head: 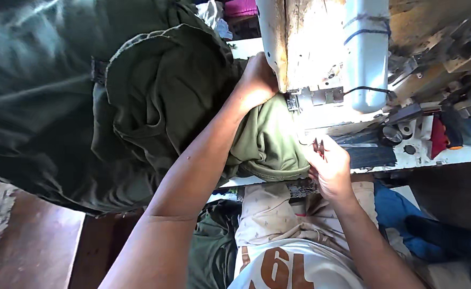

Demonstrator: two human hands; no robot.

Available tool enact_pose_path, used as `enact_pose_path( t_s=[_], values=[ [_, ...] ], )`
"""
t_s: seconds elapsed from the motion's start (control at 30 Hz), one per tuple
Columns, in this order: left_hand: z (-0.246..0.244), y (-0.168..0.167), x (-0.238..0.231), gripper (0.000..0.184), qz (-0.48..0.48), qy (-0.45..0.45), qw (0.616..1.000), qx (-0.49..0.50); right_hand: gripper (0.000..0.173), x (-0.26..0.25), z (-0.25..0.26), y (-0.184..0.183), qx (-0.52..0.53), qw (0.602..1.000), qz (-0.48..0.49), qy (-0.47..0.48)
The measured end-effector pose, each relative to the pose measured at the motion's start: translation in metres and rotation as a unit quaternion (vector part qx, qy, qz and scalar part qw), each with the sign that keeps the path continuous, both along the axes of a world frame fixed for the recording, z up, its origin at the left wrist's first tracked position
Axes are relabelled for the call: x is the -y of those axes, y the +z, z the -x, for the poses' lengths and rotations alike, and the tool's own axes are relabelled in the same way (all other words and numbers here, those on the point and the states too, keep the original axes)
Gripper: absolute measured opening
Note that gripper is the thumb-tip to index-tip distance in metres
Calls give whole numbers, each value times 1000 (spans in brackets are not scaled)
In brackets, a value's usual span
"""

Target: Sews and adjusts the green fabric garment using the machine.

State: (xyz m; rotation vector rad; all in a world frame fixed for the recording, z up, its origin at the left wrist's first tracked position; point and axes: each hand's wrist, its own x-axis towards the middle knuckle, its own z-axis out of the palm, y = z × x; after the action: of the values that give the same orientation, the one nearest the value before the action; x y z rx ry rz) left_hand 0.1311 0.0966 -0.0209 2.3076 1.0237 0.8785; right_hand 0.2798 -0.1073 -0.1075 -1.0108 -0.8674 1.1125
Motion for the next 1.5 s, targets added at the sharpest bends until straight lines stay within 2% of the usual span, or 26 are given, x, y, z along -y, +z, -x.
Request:
enact_pose_path(
  t_s=[0.13, 0.7, 0.97, 1.5],
  values=[
    [4, -4, 1, 22, 39, -34, 996, 68, 18, 8, 7, 1, 16, 1000, -8, -5],
    [7, -15, -2, 15, 18, -50, 992, 119, 15, 5, 13, -4, 39, 999, -33, -18],
    [4, -19, -1, 12, -40, -27, 995, 84, 15, 6, 12, -5, 49, 998, -37, -22],
    [3, -21, 1, 12, -20, -8, 997, 76, 16, 8, 13, -8, 44, 998, -37, -14]
  ],
)
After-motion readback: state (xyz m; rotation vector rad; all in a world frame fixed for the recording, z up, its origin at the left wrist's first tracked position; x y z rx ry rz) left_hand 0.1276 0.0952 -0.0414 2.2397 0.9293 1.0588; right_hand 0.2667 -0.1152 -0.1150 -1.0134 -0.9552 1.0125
